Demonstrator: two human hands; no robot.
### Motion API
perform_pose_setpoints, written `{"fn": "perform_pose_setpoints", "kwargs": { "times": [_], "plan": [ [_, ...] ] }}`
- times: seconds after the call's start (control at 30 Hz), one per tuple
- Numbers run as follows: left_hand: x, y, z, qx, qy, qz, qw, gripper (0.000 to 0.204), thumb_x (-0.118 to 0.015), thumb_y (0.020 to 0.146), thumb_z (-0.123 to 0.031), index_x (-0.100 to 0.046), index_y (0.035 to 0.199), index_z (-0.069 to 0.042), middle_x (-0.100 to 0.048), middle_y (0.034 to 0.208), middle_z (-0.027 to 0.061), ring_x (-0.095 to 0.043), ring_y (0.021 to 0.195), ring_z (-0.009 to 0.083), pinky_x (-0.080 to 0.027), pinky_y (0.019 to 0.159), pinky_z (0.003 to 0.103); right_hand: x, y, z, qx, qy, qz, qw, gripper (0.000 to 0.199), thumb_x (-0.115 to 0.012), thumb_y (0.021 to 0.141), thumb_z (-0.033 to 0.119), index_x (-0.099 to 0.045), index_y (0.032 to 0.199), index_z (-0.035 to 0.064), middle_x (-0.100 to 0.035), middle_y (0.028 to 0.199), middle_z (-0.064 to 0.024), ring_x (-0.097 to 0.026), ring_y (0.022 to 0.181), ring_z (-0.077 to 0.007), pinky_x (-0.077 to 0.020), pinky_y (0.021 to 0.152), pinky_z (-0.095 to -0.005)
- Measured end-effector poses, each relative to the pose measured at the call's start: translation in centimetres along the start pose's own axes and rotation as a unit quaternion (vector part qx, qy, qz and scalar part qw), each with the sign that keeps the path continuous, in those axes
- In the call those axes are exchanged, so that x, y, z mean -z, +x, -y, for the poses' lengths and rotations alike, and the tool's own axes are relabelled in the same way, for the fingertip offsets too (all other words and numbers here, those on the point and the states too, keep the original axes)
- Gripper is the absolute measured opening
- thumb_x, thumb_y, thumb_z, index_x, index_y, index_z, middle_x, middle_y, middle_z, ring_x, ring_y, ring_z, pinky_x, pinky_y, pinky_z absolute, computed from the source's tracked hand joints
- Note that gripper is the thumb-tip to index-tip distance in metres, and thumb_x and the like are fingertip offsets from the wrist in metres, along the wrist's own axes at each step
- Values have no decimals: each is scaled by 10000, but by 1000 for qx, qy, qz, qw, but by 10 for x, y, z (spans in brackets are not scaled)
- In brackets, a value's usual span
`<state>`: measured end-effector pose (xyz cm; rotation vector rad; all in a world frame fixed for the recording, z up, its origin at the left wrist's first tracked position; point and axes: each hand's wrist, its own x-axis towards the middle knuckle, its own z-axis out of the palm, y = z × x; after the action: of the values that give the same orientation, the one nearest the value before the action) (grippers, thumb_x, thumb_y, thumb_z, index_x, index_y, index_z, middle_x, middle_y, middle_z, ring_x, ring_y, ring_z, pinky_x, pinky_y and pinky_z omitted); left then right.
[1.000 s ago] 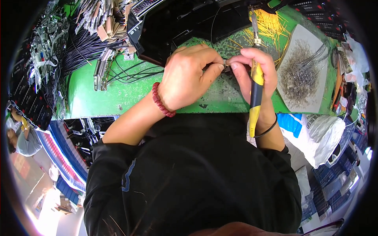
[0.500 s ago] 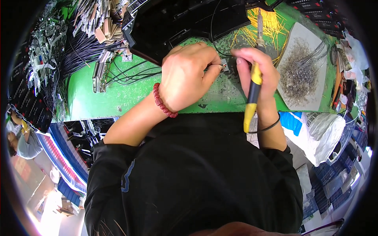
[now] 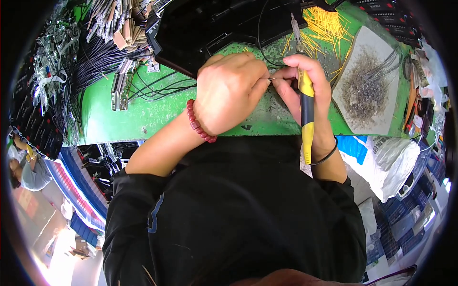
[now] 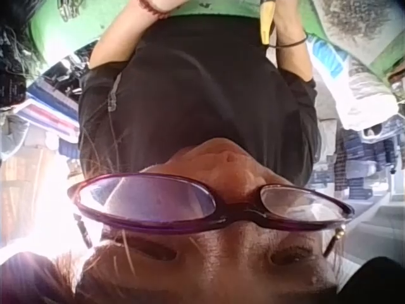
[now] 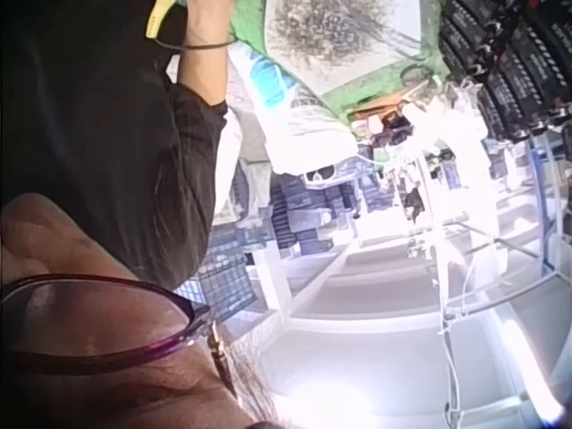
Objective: The person solders wires to circuit boards using a soldering iron and then places the completed assemblies into a blue plastic bin.
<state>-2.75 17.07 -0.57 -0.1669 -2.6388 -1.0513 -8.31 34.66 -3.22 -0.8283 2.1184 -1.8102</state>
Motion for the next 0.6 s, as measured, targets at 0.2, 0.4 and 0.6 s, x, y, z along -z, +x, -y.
{"fn": "perform_pose_setpoints", "kwargs": {
  "times": [0.2, 0.4, 0.6],
  "plan": [
    [-2, 2, 0, 28, -44, -10, 999, 78, -689, 729, -96, -613, 725, -77, -581, 707, 55, -609, 685, 258, -479, 647, 366, 4, 5, -4, 69, -76, -23, 994, 430, -672, 768, -105, -553, 1143, 71, -654, 801, -66, -605, 679, -118, -486, 610, -239],
    [-5, 3, 0, -7, 33, -18, 999, 110, -712, 700, -36, -630, 769, -60, -602, 791, 57, -614, 686, 257, -494, 598, 339, 12, 13, 5, 170, -258, 47, 950, 468, -737, 652, -1, -635, 1087, 139, -536, 651, -33, -525, 574, -227, -414, 511, -347],
    [-14, 5, -1, -24, 66, -39, 997, 87, -698, 689, -36, -626, 730, -65, -589, 779, 44, -604, 643, 240, -492, 570, 325, 0, 4, 8, 105, -282, -25, 953, 477, -751, 650, 24, -625, 1095, 141, -539, 668, -32, -516, 608, -235, -426, 527, -356]
  ]
}}
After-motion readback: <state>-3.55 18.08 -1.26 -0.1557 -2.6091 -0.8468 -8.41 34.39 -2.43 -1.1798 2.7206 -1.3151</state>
